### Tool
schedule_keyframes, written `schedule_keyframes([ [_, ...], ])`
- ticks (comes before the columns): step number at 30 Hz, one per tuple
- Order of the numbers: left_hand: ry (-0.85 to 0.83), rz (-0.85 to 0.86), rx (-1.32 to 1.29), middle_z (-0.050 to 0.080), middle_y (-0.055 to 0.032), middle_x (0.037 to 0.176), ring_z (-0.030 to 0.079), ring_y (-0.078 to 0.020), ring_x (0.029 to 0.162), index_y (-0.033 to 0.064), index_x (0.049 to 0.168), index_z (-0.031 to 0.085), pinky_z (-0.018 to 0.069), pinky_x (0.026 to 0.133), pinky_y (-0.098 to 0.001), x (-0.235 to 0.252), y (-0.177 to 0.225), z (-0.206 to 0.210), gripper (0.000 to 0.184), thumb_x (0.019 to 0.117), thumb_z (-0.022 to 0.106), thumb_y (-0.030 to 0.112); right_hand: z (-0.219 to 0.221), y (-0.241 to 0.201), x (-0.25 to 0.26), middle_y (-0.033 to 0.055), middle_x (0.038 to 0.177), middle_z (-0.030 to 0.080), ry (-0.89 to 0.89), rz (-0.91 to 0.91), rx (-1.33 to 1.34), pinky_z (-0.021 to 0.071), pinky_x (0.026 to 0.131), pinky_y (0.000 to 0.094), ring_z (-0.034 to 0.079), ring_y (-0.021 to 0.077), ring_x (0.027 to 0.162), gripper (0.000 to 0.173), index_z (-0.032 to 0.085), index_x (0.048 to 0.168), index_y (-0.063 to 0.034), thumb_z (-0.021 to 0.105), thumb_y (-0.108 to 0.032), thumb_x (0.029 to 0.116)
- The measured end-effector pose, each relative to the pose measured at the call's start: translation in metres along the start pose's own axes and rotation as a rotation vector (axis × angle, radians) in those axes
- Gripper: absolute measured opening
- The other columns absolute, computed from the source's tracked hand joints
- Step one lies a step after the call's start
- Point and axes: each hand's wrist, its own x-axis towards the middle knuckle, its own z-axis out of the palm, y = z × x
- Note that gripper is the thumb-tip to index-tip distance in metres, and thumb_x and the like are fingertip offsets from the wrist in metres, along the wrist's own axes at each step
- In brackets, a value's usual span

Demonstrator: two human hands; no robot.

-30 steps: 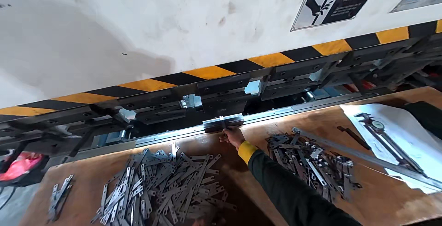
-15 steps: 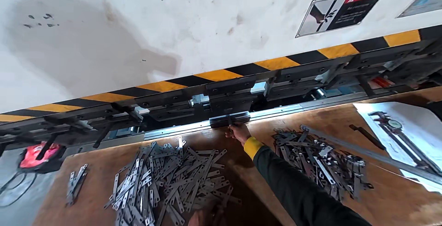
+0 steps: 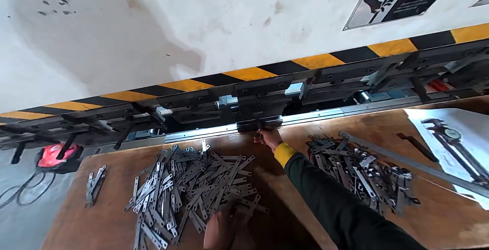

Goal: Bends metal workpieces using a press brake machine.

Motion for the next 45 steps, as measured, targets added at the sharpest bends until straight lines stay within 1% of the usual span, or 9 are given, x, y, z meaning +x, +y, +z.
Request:
schedule_keyframes([
  [7,0.256,-0.05,-0.017,0.075,-0.002,0.114,0.073,-0.0223,0.103,0.0226,0.135,0.066,0.057,0.092,-0.055,0.024,0.013,-0.03,0.04,0.1041,0.053,0.044,-0.001,-0.016,-0.01,0.0143,0.096,0.073,-0.019,0.061,0.016,0.0573,0.068,0.0338,0.071,0.0205,0.076,0.027,0.063,0.121,-0.0005,0.048,-0.021,0.1107],
  [12,0.295,-0.076,0.181,0.068,-0.0022,0.134,0.066,-0.0253,0.12,0.0246,0.139,0.064,0.0536,0.099,-0.0552,0.06,0.024,-0.053,0.039,0.1033,0.054,0.04,-0.006,-0.027,-0.013,0.0083,0.095,0.076,-0.052,0.167,0.102,0.0528,0.063,0.0285,0.07,0.0147,0.073,0.036,0.064,0.124,-0.0089,0.045,-0.037,0.1109],
  [17,0.226,-0.099,0.462,0.06,-0.0013,0.143,0.057,-0.027,0.132,0.0244,0.136,0.065,0.0515,0.103,-0.0522,0.091,0.028,-0.057,0.037,0.1017,0.056,0.036,-0.007,-0.029,-0.021,0.0094,0.09,0.076,-0.082,0.168,0.185,0.0551,0.065,0.0335,0.071,0.0199,0.074,0.05,0.067,0.115,-0.0094,0.041,-0.052,0.1093],
  [27,0.193,-0.053,0.673,0.058,-0.0071,0.145,0.049,-0.0283,0.14,0.015,0.137,0.064,0.04,0.112,-0.0511,0.105,0.037,-0.061,0.041,0.1059,0.047,0.035,-0.009,-0.032,-0.016,0.007,0.092,0.076,-0.095,0.167,0.199,0.0547,0.065,0.031,0.07,0.0169,0.074,0.045,0.067,0.116,-0.009,0.044,-0.047,0.1097],
  [30,0.275,0.006,0.655,0.065,-0.0066,0.137,0.053,-0.0262,0.135,0.0119,0.128,0.067,0.0398,0.112,-0.0502,0.106,0.032,-0.06,0.038,0.1054,0.049,0.036,-0.009,-0.034,-0.018,0.0071,0.093,0.076,-0.101,0.152,0.194,0.0552,0.067,0.0313,0.071,0.0168,0.075,0.043,0.067,0.114,-0.0076,0.045,-0.043,0.1102],
  [34,0.402,0.041,0.348,0.071,-0.0043,0.126,0.059,-0.0229,0.128,0.0138,0.126,0.069,0.0377,0.115,-0.0482,0.092,0.03,-0.063,0.038,0.104,0.053,0.039,-0.01,-0.034,-0.016,0.0079,0.09,0.075,-0.094,0.16,0.189,0.0555,0.065,0.0308,0.07,0.0172,0.073,0.042,0.067,0.113,-0.0064,0.047,-0.043,0.1095],
  [38,0.525,0.222,-0.378,0.073,-0.0095,0.101,0.071,-0.0189,0.093,0.0009,0.118,0.067,0.0587,0.089,-0.0405,0.071,0.031,-0.056,0.028,0.1005,0.064,0.023,-0.01,-0.034,-0.013,0.0071,0.085,0.073,-0.09,0.191,0.226,0.0554,0.063,0.0304,0.069,0.0167,0.07,0.04,0.065,0.112,-0.0067,0.047,-0.042,0.1097],
  [41,0.442,0.297,-0.993,0.07,-0.0133,0.089,0.071,-0.0205,0.077,-0.0065,0.117,0.059,0.0628,0.072,-0.0372,0.052,0.042,-0.044,0.021,0.1025,0.056,0.007,-0.008,-0.034,-0.015,0.0076,0.083,0.072,-0.065,0.188,0.244,0.0555,0.063,0.0313,0.069,0.0178,0.07,0.037,0.065,0.109,-0.006,0.05,-0.039,0.1091],
  [45,0.279,0.19,-1.537,0.064,-0.0097,0.089,0.064,-0.0162,0.067,0.0013,0.121,0.054,0.0575,0.059,-0.0314,0.021,0.065,-0.037,0.02,0.1088,0.04,0.008,-0.006,-0.034,-0.018,0.008,0.086,0.07,-0.035,0.163,0.232,0.0548,0.066,0.0323,0.067,0.0179,0.073,0.035,0.065,0.113,-0.0045,0.05,-0.036,0.1093],
])
